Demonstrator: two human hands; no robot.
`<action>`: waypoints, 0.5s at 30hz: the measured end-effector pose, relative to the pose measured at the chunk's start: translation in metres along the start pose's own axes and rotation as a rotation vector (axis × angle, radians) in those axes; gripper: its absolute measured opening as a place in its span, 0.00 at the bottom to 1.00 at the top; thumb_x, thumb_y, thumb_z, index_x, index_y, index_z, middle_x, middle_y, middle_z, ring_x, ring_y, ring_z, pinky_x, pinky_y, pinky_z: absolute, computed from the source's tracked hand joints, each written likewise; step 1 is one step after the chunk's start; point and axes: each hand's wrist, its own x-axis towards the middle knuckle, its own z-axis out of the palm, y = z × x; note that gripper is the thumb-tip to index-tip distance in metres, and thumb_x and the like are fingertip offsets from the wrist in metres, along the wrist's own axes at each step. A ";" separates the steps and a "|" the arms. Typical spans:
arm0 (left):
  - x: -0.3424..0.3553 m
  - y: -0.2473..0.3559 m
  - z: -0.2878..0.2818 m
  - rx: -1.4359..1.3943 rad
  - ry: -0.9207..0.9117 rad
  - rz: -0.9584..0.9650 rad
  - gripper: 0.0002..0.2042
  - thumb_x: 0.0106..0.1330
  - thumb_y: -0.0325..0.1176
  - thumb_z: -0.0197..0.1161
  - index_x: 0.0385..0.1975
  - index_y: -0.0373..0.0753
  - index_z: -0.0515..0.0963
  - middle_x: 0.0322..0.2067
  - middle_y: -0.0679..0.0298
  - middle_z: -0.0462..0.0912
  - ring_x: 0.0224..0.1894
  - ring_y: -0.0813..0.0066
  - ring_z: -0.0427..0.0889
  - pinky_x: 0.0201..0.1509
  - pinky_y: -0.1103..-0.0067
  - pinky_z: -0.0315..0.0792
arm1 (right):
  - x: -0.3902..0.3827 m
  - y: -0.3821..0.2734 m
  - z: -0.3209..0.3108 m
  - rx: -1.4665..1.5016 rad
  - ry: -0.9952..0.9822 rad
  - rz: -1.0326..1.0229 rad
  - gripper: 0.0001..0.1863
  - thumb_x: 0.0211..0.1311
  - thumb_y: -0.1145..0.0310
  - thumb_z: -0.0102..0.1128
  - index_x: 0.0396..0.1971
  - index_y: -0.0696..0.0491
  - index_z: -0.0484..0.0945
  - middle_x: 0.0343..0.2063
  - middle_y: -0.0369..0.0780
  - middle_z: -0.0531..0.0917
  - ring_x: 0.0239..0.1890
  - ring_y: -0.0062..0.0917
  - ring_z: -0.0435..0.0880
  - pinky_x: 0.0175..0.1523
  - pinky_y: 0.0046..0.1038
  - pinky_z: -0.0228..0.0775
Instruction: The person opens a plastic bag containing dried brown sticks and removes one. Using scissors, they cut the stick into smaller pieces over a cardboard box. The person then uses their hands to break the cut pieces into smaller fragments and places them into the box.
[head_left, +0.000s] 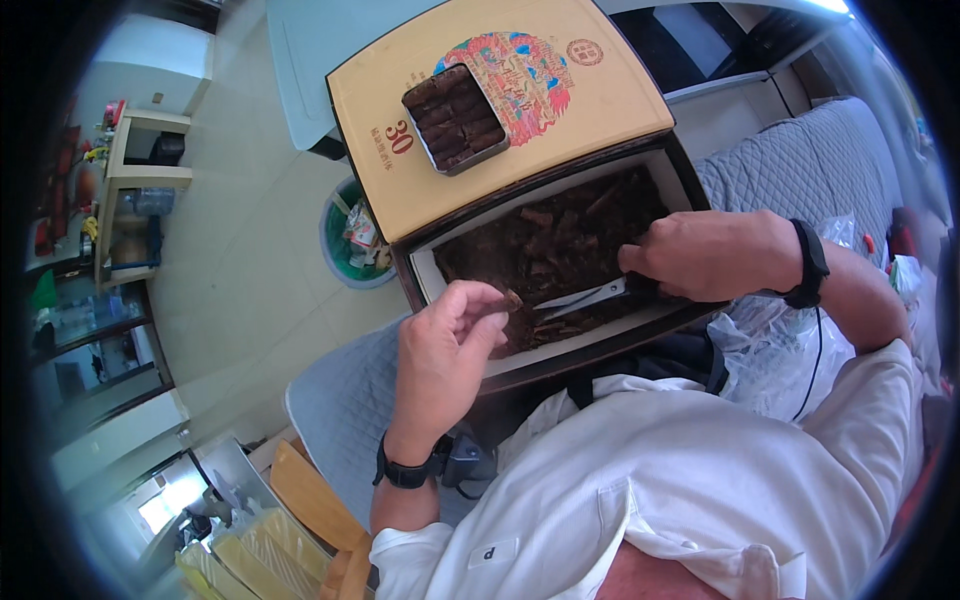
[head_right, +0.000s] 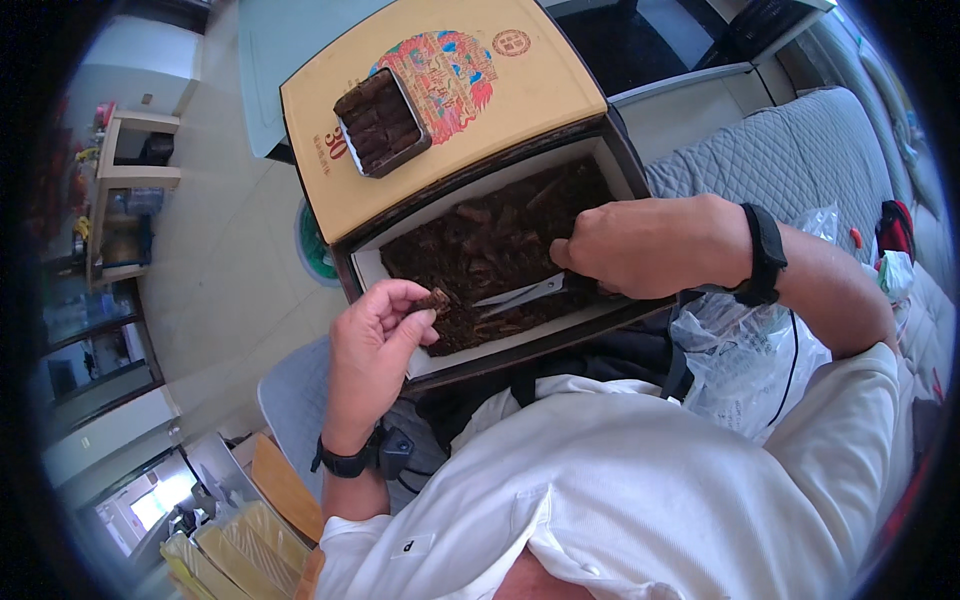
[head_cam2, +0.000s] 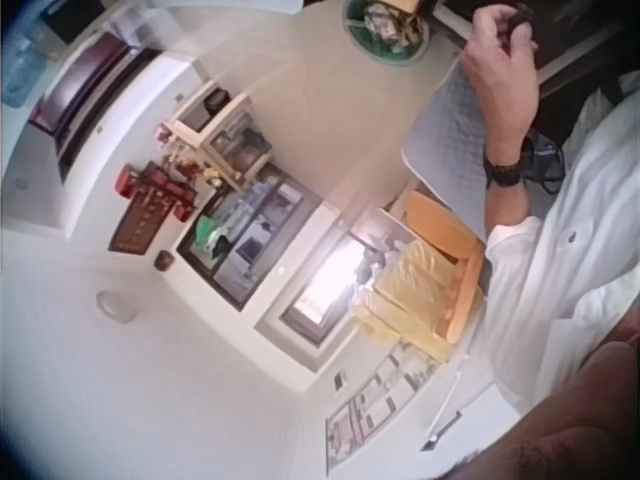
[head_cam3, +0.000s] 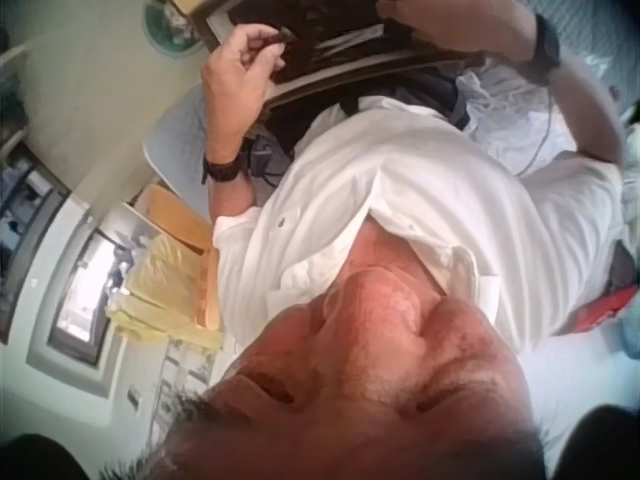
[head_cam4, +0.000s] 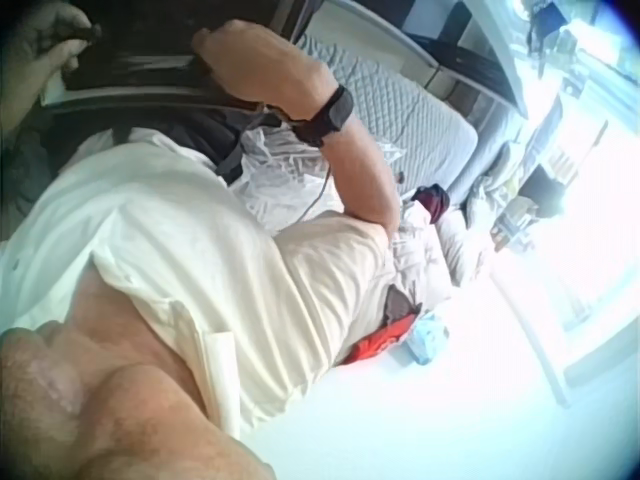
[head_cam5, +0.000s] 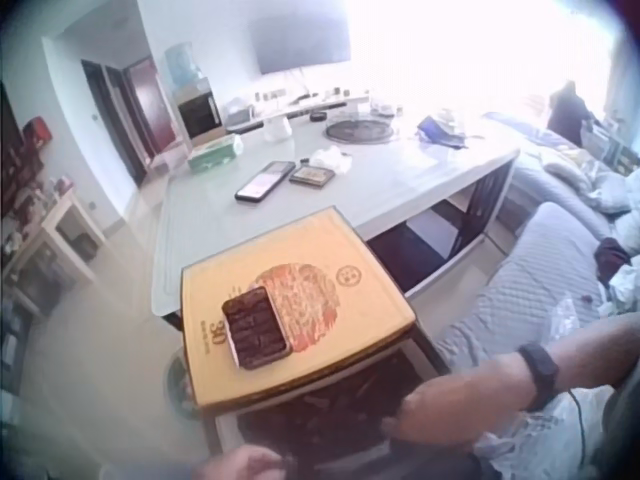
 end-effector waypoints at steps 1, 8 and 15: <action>0.002 -0.002 0.000 -0.010 0.017 0.002 0.07 0.68 0.20 0.63 0.44 0.30 0.80 0.34 0.66 0.85 0.32 0.83 0.83 0.38 0.84 0.78 | 0.002 0.000 0.000 -0.021 -0.014 -0.003 0.15 0.61 0.72 0.66 0.45 0.63 0.78 0.28 0.51 0.85 0.36 0.43 0.88 0.42 0.38 0.81; 0.007 -0.003 0.010 0.099 0.068 0.054 0.07 0.67 0.21 0.66 0.43 0.32 0.81 0.32 0.67 0.86 0.31 0.85 0.82 0.37 0.83 0.78 | 0.014 0.008 0.024 -0.366 0.101 -0.071 0.07 0.60 0.74 0.66 0.36 0.60 0.84 0.29 0.48 0.85 0.36 0.38 0.89 0.43 0.34 0.81; 0.002 -0.012 0.029 0.203 -0.050 0.234 0.09 0.64 0.24 0.68 0.43 0.34 0.83 0.32 0.57 0.87 0.31 0.71 0.86 0.38 0.77 0.78 | 0.019 -0.017 -0.018 -0.070 -0.045 0.095 0.14 0.60 0.73 0.65 0.43 0.65 0.79 0.37 0.53 0.84 0.45 0.47 0.85 0.49 0.41 0.78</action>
